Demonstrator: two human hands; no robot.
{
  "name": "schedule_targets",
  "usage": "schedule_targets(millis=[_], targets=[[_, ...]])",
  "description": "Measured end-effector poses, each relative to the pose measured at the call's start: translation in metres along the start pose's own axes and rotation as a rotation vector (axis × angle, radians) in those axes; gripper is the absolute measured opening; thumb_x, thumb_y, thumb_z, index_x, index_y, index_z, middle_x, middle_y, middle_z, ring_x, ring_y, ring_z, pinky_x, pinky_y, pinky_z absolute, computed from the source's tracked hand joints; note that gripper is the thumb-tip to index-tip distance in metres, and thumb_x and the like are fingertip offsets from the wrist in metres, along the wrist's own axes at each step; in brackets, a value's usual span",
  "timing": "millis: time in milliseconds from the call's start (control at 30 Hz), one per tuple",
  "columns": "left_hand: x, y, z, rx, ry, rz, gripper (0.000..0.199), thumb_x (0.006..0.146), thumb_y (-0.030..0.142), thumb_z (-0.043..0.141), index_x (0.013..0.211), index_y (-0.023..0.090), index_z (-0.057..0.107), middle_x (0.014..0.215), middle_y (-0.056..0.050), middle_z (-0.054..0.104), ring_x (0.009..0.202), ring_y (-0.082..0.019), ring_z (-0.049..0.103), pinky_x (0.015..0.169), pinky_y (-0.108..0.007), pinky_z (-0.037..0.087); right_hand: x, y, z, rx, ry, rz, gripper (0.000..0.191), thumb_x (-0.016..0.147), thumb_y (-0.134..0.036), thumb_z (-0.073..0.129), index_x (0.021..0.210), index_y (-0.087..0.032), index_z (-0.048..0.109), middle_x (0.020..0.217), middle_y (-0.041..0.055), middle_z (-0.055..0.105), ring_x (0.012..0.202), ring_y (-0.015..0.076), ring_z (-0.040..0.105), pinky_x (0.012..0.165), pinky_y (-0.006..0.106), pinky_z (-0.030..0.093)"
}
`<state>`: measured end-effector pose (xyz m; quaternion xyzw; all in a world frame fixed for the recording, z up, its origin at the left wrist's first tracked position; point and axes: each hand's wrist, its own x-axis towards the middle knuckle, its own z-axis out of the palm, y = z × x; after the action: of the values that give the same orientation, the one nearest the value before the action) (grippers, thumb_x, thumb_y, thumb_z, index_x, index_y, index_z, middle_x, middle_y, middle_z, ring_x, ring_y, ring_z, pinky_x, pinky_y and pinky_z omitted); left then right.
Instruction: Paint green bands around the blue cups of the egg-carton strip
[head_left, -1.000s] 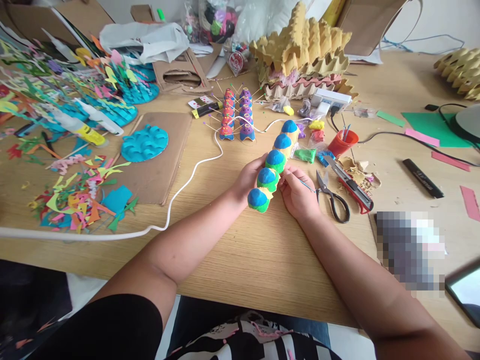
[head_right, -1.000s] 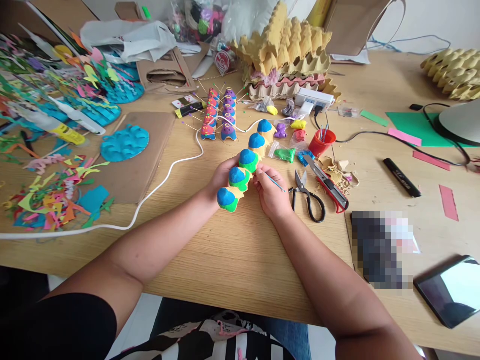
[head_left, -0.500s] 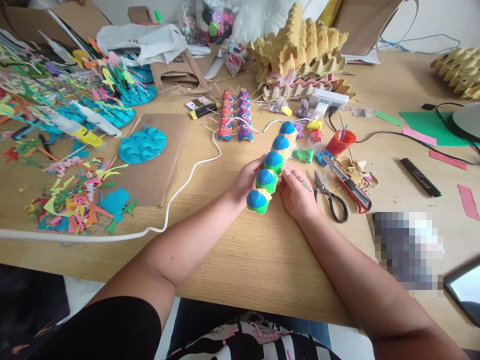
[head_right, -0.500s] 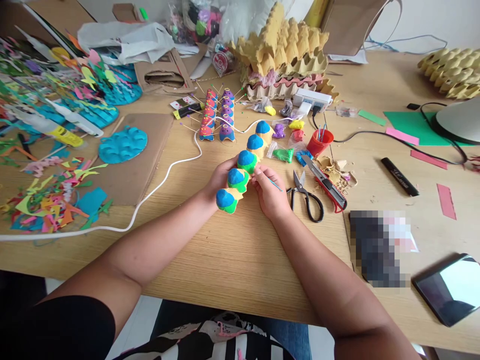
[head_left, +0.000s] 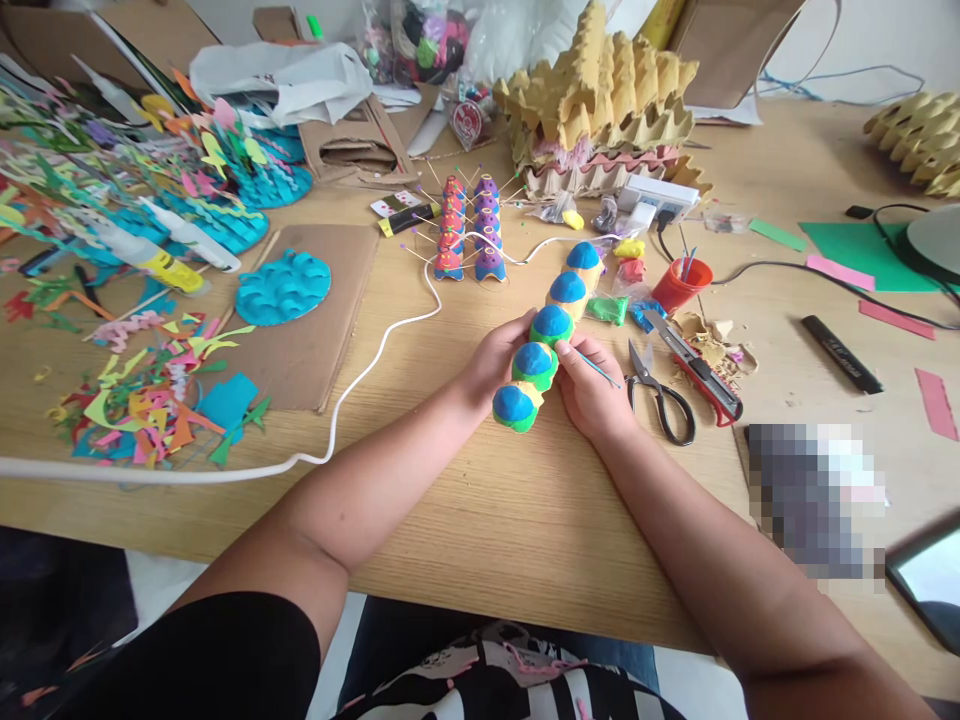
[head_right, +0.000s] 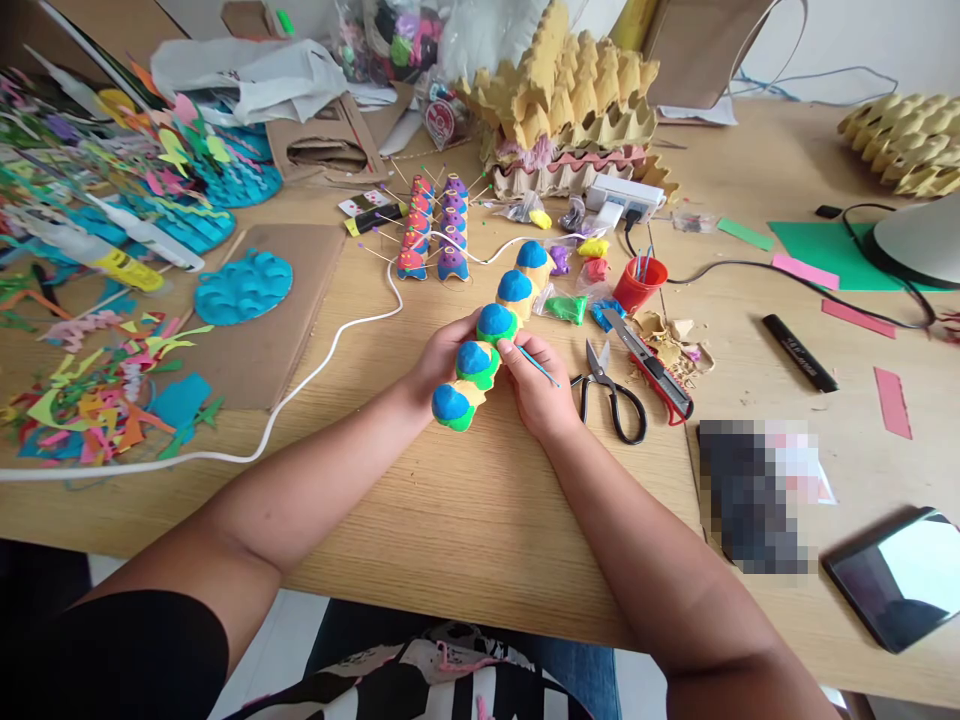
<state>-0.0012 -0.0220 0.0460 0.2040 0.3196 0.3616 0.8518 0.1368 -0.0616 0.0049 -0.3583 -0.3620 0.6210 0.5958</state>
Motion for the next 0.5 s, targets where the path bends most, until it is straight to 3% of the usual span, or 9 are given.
schedule_targets(millis=[300, 500], targets=[[0.0021, -0.0001, -0.0002, -0.002, -0.002, -0.013, 0.05, 0.117, 0.042, 0.038, 0.084, 0.017, 0.065, 0.057, 0.002, 0.059, 0.043, -0.009, 0.053, 0.044, -0.02, 0.04, 0.0008, 0.0004, -0.0021, -0.031, 0.005, -0.015, 0.036, 0.077, -0.058, 0.097, 0.083, -0.028, 0.078, 0.079, -0.0015, 0.072, 0.081, 0.0196, 0.069, 0.081, 0.039, 0.06], [0.0002, -0.0003, -0.0013, 0.033, -0.018, -0.076, 0.054, 0.116, 0.048, 0.036, 0.081, 0.019, 0.064, 0.05, 0.002, 0.051, 0.039, -0.011, 0.047, 0.042, -0.023, 0.034, 0.0003, -0.0021, -0.0003, -0.014, -0.027, 0.021, 0.036, 0.073, -0.055, 0.101, 0.086, -0.028, 0.08, 0.082, -0.0012, 0.076, 0.084, 0.0211, 0.072, 0.083, 0.041, 0.063]])
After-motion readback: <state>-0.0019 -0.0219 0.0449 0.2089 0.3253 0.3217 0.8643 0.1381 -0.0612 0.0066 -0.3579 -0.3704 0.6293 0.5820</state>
